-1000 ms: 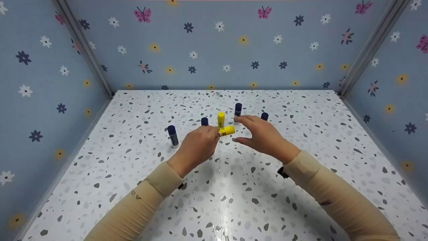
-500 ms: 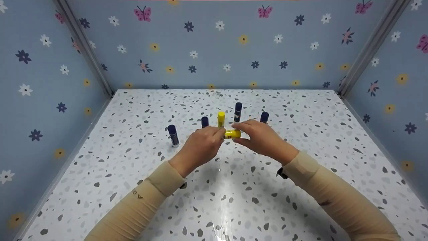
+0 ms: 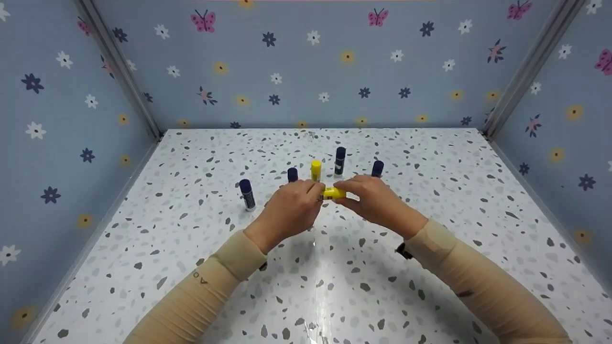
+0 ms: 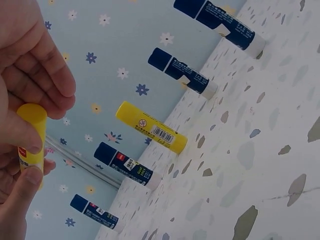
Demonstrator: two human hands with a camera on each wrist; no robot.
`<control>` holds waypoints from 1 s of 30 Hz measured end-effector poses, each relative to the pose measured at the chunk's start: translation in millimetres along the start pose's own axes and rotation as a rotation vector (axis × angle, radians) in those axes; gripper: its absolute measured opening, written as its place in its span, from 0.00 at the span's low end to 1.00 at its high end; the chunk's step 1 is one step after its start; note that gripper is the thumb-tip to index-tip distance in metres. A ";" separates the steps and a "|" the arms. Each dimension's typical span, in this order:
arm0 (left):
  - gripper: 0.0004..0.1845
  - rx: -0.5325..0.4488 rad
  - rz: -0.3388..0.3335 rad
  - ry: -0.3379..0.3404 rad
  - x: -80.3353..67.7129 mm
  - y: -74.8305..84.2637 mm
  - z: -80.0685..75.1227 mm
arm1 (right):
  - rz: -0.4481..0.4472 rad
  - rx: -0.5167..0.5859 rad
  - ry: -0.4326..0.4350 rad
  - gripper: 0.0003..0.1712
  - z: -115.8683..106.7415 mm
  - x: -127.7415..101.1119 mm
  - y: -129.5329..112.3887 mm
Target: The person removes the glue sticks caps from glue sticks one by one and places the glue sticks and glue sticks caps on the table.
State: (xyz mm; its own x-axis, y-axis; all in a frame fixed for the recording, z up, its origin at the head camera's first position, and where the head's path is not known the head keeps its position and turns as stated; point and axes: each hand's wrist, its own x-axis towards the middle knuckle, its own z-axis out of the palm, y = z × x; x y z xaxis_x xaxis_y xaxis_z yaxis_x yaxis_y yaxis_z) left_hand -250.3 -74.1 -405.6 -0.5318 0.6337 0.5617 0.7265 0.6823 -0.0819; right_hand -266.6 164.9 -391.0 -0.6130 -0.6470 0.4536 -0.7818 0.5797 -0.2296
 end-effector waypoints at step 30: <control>0.11 0.330 -0.091 -0.090 17.4 6.7 10.6 | -0.020 0.129 0.021 0.16 4.0 -3.1 -7.4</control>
State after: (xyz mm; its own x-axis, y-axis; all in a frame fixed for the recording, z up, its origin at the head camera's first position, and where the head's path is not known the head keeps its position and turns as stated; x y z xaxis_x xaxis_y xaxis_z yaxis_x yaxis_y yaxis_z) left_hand -259.4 -54.7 -405.1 -0.6348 0.5841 0.5058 0.5022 0.8094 -0.3045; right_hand -259.3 160.6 -394.1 -0.5958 -0.6466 0.4764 -0.8028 0.4976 -0.3286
